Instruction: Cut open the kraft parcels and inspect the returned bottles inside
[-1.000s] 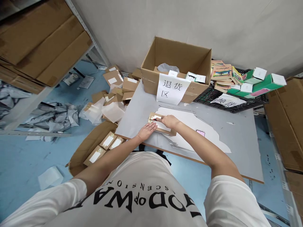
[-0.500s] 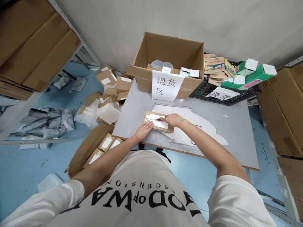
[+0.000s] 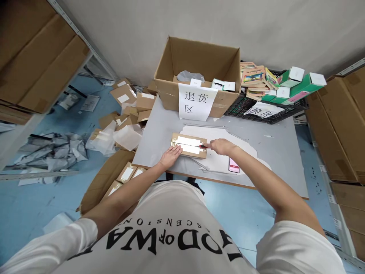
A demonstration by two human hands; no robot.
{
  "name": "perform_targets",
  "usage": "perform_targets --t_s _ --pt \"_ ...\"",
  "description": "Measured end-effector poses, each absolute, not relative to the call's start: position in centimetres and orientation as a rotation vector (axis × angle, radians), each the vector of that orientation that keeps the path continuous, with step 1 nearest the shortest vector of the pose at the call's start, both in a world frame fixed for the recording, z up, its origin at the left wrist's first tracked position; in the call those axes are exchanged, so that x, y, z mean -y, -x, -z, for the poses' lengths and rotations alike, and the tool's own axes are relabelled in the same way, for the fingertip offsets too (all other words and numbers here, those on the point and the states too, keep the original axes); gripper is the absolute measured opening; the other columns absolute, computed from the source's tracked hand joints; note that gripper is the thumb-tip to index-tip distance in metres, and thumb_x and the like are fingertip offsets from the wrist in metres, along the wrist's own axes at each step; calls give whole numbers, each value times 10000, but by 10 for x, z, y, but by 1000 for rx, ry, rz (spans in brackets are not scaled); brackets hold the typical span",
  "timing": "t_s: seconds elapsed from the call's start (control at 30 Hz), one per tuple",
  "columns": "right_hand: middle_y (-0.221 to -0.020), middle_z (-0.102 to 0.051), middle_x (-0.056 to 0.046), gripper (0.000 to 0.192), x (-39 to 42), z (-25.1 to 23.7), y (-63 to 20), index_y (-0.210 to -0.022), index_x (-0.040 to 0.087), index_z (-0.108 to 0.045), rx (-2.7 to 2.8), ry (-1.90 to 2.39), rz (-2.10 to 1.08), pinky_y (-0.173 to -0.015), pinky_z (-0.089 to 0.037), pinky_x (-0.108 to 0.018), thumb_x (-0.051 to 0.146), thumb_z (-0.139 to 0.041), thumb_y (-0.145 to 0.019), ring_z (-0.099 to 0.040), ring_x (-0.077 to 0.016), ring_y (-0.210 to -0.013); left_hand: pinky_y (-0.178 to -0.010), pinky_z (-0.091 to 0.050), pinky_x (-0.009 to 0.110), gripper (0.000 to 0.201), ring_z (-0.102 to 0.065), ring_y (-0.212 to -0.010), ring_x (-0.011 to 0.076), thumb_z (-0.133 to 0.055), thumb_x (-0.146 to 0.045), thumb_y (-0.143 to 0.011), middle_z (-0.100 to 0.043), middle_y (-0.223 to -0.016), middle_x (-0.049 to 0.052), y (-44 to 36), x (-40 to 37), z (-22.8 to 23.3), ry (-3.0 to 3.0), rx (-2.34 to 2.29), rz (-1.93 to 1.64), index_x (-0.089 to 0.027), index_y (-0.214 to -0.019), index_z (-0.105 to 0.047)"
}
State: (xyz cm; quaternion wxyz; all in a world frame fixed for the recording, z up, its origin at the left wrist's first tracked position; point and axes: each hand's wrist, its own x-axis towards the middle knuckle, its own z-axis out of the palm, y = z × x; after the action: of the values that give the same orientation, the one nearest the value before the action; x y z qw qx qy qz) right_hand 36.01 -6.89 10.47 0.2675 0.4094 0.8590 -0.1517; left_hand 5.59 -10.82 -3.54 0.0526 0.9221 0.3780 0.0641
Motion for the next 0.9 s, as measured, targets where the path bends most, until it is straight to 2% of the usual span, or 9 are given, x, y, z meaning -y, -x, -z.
perform_targets --t_s 0.3,0.6,0.8,0.9 --pt "-979 -669 -82 526 90 -110 -409 -1398 319 -405 -2313 -1207 445 -551 -329 -254 172 -395 -893 -619 -171 -691 -1105 -317 390 556 -412 -1326 215 -346 -38 -831 -481 -1400 116 -56 107 36 -2787 -1146 -171 -130 -1369 -451" --pt "-1078 -646 -70 604 102 -104 -422 -1440 348 -319 -2296 -1257 450 -536 -302 -248 142 -386 -876 -608 -156 -693 -1105 -323 392 552 -418 -1322 218 -352 -55 -843 -486 -1397 110 -55 106 35 -2800 -1128 -181 -152 -1377 -450" --pt "-1020 -663 -75 585 111 -102 -439 -1433 327 -352 -2280 -1308 474 -567 -351 -264 134 -362 -881 -621 -185 -738 -1089 -339 385 539 -431 -1313 215 -340 -47 -846 -491 -1391 112 -55 105 35 -2804 -1130 -171 -145 -1361 -467" --pt "-1076 -654 -83 553 121 -101 -452 -1432 308 -360 -2299 -1398 508 -622 -412 -280 169 -360 -897 -631 -203 -823 -1078 -349 388 552 -433 -1312 216 -355 -49 -835 -489 -1393 114 -54 103 34 -2806 -1116 -161 -156 -1367 -459"
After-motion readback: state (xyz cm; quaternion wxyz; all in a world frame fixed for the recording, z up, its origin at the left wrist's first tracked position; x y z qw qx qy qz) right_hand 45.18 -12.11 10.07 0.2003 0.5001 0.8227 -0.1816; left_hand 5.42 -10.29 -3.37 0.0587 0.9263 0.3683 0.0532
